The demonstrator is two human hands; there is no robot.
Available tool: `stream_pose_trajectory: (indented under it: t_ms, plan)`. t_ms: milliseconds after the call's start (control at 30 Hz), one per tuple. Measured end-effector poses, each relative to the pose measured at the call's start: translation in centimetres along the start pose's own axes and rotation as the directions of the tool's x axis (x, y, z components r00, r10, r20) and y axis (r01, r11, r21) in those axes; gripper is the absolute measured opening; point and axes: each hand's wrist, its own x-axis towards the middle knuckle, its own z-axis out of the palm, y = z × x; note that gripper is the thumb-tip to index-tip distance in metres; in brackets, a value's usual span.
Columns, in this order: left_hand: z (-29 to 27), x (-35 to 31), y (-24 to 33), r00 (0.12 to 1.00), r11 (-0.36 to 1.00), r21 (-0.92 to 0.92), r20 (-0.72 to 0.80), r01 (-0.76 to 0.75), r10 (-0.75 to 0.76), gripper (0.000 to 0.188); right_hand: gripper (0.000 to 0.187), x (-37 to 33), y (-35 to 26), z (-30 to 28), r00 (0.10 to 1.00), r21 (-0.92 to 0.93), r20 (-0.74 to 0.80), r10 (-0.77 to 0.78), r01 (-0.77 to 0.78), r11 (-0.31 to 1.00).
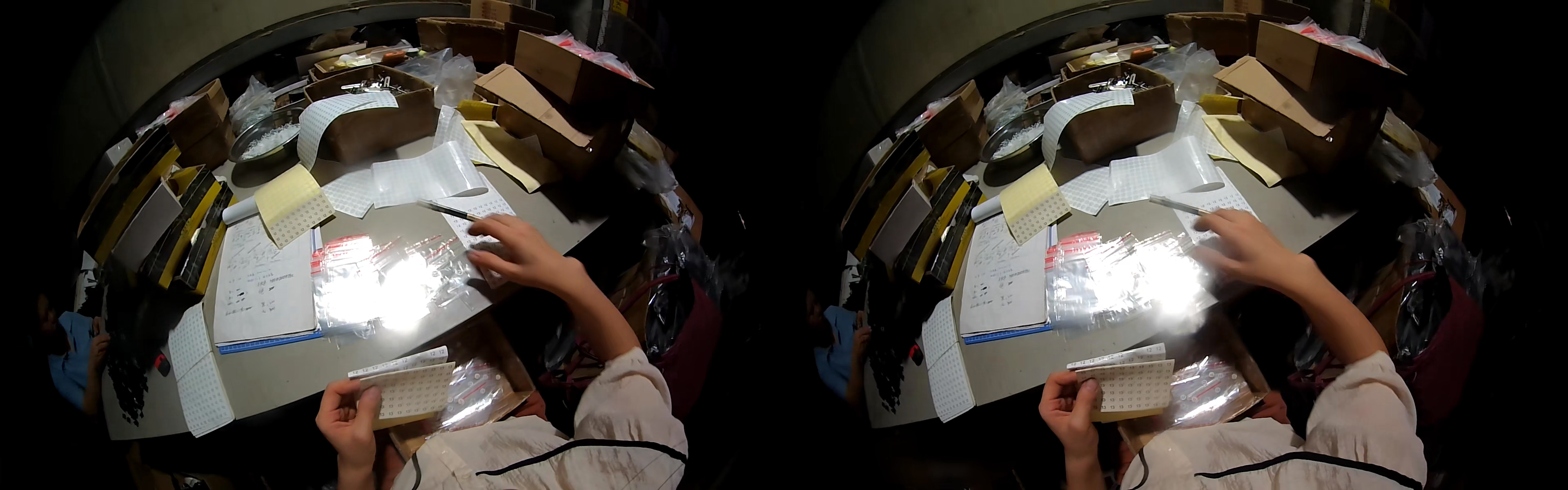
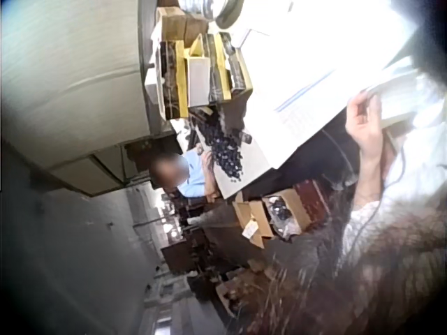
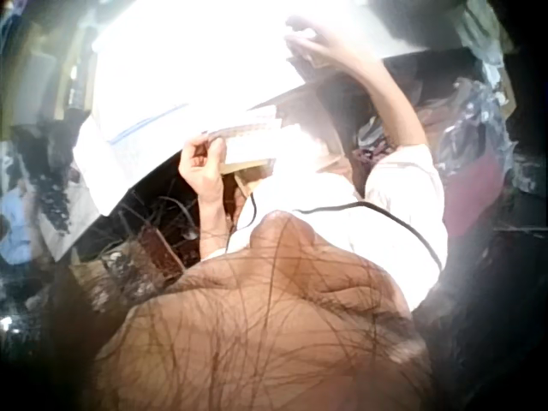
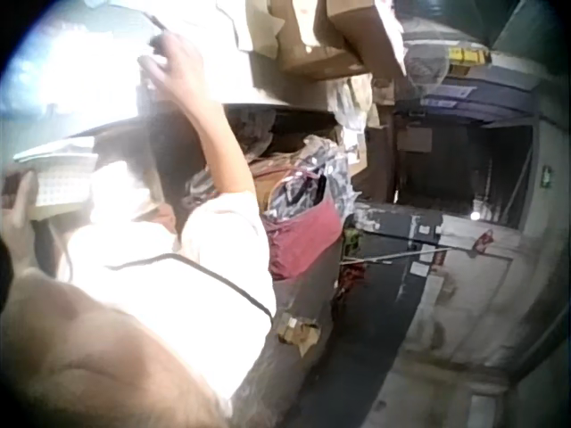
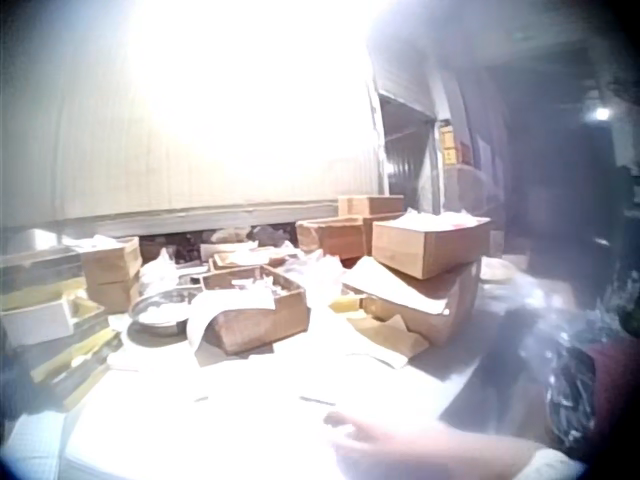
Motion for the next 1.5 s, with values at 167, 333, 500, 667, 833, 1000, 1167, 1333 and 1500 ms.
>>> stream_pose_trajectory:
  t_ms: [167, 333, 500, 667, 833, 1000, 1167, 1333, 1500]
  plan:
    - [0.5, 0.3, -0.6, 0.998, 1.0, -0.026, 0.055, 0.004, -0.003, 0.018, 0.059, -7.5, 3.5, -1.6, 0.989, -0.237, 0.126, 0.079, -0.047, 0.97]
    - [2.0, 0.8, -1.3, 0.984, 1.0, -0.017, 0.176, -0.018, 0.02, 0.016, 0.052, -8.7, 7.7, -2.8, 0.97, -0.184, 0.076, 0.229, -0.212, 0.96]
    - [2.6, 0.9, -1.1, 0.987, 0.998, 0.026, 0.155, -0.05, 0.046, 0.015, 0.043, -7.2, 9.4, -2.6, 0.939, -0.404, -0.185, 0.291, -0.343, 0.848]
    - [2.0, 0.4, -1.1, 0.994, 0.998, 0.039, 0.106, -0.041, 0.036, 0.016, 0.045, -6.5, 4.5, -2.1, 0.978, -0.29, -0.072, -0.194, 0.166, 0.942]
    - [1.9, 0.4, -1.8, 0.992, 0.996, 0.059, 0.112, -0.061, 0.054, 0.014, 0.04, -5.6, 1.9, 1.4, 0.991, -0.23, -0.11, -0.08, 0.053, 0.972]
    - [2.3, 0.1, -2.4, 0.981, 0.988, 0.082, 0.154, -0.13, 0.116, 0.015, 0.032, -3.4, -0.5, 3.1, 0.986, -0.239, -0.167, 0.001, -0.041, 0.97]
    - [1.8, -0.1, -2.6, 0.952, 0.946, 0.201, 0.219, -0.256, 0.211, 0.014, 0.032, -3.8, -4.7, 2.4, 0.977, 0.152, -0.098, -0.19, 0.203, 0.967]
    - [2.4, 0.4, -2.3, 0.887, 0.859, 0.279, 0.312, -0.429, 0.341, 0.024, 0.022, -4.2, -8.0, 3.5, 0.923, 0.346, 0.092, -0.373, 0.322, 0.881]
    - [2.6, 0.5, -1.7, 0.853, 0.839, 0.275, 0.384, -0.471, 0.353, 0.022, 0.019, -4.0, -8.5, 3.8, 0.926, 0.314, 0.102, -0.363, 0.316, 0.895]
